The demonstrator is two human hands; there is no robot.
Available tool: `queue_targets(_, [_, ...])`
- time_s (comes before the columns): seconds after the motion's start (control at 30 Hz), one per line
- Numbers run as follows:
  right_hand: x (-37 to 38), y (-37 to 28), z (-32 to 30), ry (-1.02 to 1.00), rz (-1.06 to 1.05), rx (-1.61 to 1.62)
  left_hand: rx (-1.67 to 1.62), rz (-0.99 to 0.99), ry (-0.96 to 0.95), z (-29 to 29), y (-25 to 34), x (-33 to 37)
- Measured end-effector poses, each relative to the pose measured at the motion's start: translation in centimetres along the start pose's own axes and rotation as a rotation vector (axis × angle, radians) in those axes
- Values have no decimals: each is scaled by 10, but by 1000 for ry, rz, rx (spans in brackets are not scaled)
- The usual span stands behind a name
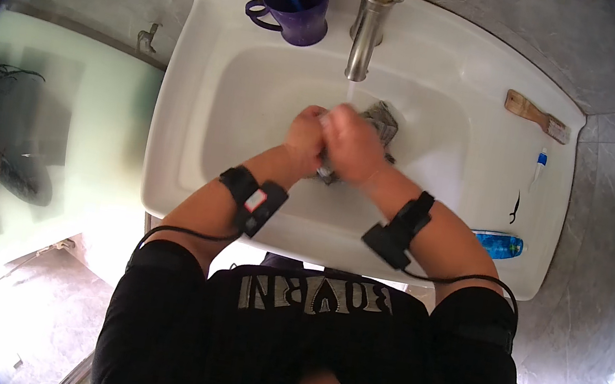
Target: The person washes a cloth in a sink by hand under running water, turning it over and wringing it out.
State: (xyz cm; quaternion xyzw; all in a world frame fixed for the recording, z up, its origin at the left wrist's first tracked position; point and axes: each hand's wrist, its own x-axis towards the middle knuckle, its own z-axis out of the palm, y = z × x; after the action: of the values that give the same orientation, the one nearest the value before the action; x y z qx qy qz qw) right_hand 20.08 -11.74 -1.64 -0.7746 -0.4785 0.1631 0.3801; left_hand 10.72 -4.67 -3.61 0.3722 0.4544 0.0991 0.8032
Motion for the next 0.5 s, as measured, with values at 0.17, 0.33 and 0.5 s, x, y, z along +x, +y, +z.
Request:
queue_targets(0.17, [16,36,-14,-65,94,-82,-94,-97,-215,2,11,-13])
queue_targets(0.33, [16,60,-41,-203,63,60,168,195,-78,-47,47,0])
queue_targets(0.5, [12,82,-50,-5,-46,-352,612,522,198,-61,49,20])
